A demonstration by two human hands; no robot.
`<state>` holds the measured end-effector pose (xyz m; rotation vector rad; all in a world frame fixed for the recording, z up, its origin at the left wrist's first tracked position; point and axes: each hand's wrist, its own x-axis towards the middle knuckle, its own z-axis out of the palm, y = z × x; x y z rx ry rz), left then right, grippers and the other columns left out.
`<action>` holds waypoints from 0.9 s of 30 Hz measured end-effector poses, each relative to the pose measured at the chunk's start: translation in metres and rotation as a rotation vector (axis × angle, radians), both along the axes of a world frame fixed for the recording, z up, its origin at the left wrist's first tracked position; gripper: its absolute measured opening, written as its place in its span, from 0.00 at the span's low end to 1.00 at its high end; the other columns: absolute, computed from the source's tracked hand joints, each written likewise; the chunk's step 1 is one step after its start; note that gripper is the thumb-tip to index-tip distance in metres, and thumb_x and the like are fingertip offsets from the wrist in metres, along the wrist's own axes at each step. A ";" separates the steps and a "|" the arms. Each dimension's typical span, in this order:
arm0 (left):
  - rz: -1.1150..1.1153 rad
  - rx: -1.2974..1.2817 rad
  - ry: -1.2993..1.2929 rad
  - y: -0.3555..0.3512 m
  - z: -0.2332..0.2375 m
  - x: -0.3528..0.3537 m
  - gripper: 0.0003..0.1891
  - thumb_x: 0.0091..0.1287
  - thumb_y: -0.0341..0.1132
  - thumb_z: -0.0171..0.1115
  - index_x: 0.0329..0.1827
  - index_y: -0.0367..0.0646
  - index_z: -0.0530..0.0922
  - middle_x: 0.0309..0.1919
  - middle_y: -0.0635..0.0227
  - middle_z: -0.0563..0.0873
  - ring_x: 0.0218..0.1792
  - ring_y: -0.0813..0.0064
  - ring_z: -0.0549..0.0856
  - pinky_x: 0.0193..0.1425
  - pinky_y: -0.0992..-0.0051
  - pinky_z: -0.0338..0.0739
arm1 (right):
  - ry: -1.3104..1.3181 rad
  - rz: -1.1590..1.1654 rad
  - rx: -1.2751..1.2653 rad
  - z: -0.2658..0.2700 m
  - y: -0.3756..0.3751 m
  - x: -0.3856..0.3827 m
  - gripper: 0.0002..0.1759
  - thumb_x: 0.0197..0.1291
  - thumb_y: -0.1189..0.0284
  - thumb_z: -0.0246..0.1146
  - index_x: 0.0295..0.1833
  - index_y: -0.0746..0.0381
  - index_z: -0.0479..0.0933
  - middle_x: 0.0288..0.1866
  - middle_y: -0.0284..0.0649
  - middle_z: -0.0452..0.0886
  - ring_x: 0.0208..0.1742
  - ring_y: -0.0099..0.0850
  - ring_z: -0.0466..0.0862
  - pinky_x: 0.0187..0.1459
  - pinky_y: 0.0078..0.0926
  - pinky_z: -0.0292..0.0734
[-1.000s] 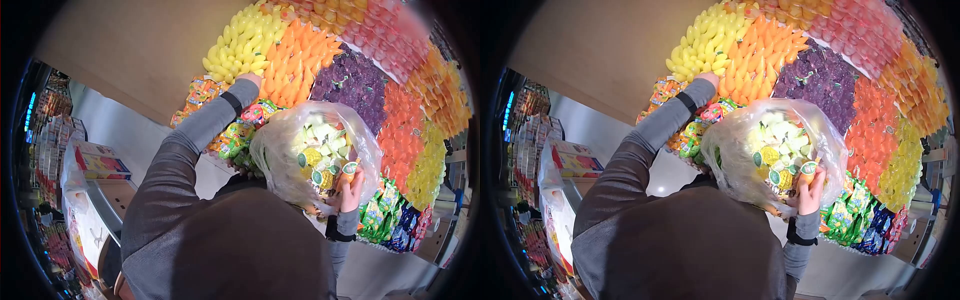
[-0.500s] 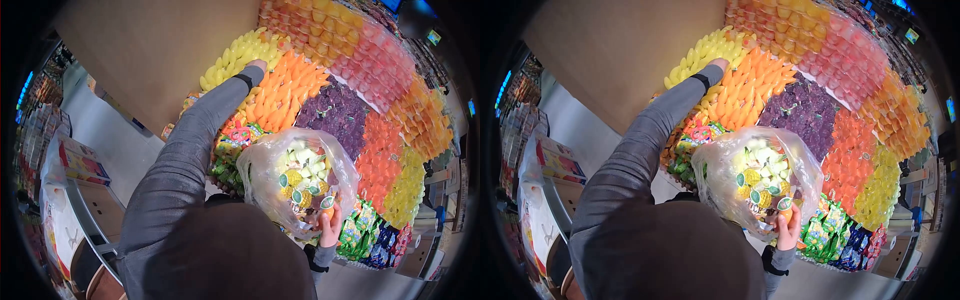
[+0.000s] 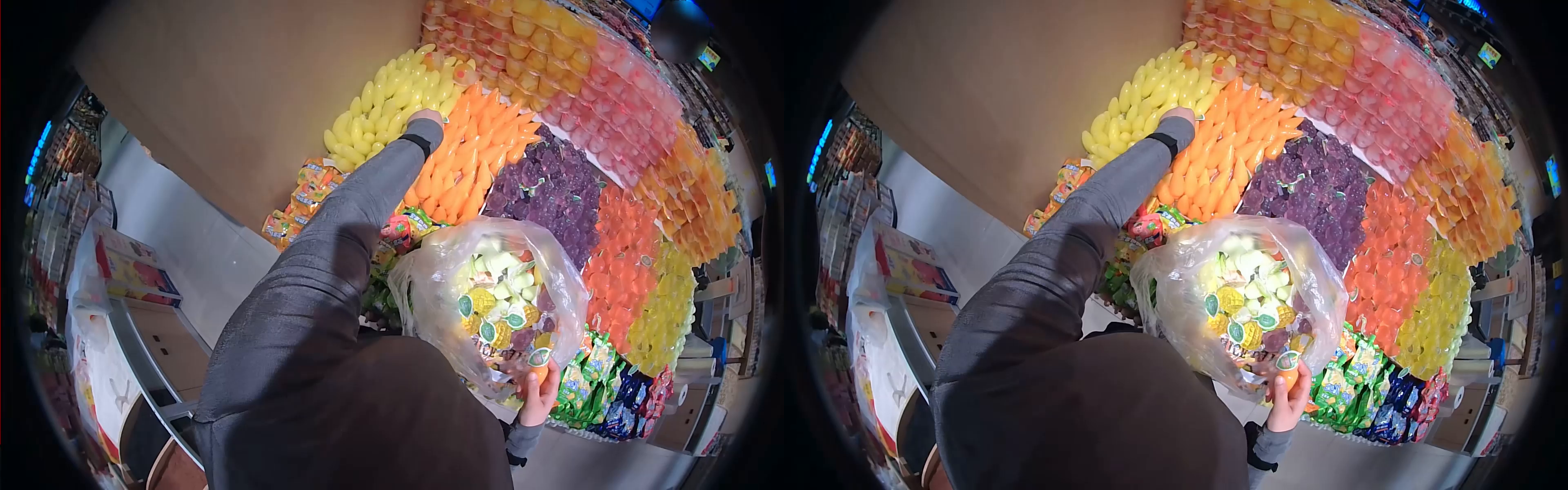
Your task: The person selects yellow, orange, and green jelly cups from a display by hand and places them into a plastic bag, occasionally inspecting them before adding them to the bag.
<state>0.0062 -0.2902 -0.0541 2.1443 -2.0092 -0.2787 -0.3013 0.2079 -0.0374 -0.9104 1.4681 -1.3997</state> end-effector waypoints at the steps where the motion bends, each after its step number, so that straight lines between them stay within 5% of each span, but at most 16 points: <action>1: -0.002 0.006 -0.035 0.004 0.002 0.007 0.15 0.63 0.37 0.53 0.46 0.39 0.83 0.47 0.52 0.84 0.49 0.58 0.84 0.51 0.63 0.79 | 0.003 -0.009 -0.015 0.001 0.000 0.002 0.23 0.62 0.76 0.57 0.63 0.63 0.62 0.42 0.35 0.74 0.26 0.19 0.70 0.24 0.14 0.66; 5: 0.053 -0.118 -0.029 0.018 0.037 0.042 0.15 0.61 0.38 0.57 0.49 0.46 0.82 0.50 0.56 0.83 0.50 0.56 0.82 0.54 0.62 0.77 | 0.018 -0.020 -0.082 -0.001 0.009 -0.001 0.23 0.63 0.75 0.57 0.63 0.64 0.62 0.39 0.36 0.74 0.26 0.19 0.70 0.24 0.13 0.65; 7: -0.126 -0.456 -0.115 0.001 0.022 0.085 0.15 0.62 0.38 0.57 0.51 0.48 0.80 0.52 0.56 0.80 0.49 0.56 0.81 0.55 0.61 0.75 | -0.001 -0.036 -0.087 0.001 0.010 0.000 0.23 0.63 0.74 0.57 0.63 0.64 0.62 0.38 0.35 0.73 0.25 0.19 0.70 0.24 0.13 0.64; 13: -0.233 -0.286 -0.099 -0.034 0.008 0.098 0.16 0.61 0.35 0.57 0.51 0.46 0.78 0.49 0.58 0.81 0.50 0.56 0.80 0.55 0.62 0.76 | 0.034 -0.080 -0.080 0.010 -0.005 0.011 0.23 0.63 0.73 0.57 0.63 0.63 0.62 0.38 0.35 0.73 0.25 0.19 0.70 0.23 0.14 0.64; 19: 0.045 -0.196 0.106 -0.068 0.016 0.113 0.16 0.59 0.38 0.58 0.49 0.45 0.80 0.48 0.52 0.82 0.46 0.51 0.82 0.55 0.62 0.76 | 0.023 -0.113 -0.104 0.022 -0.015 0.036 0.23 0.63 0.76 0.56 0.63 0.63 0.62 0.39 0.36 0.74 0.26 0.20 0.71 0.23 0.14 0.65; 27: -0.039 -0.124 -0.102 -0.064 0.026 0.094 0.14 0.64 0.34 0.51 0.47 0.43 0.83 0.48 0.53 0.84 0.50 0.57 0.83 0.54 0.63 0.77 | -0.001 -0.109 -0.098 0.021 -0.024 0.083 0.25 0.62 0.76 0.56 0.64 0.63 0.62 0.41 0.38 0.73 0.26 0.22 0.72 0.25 0.17 0.67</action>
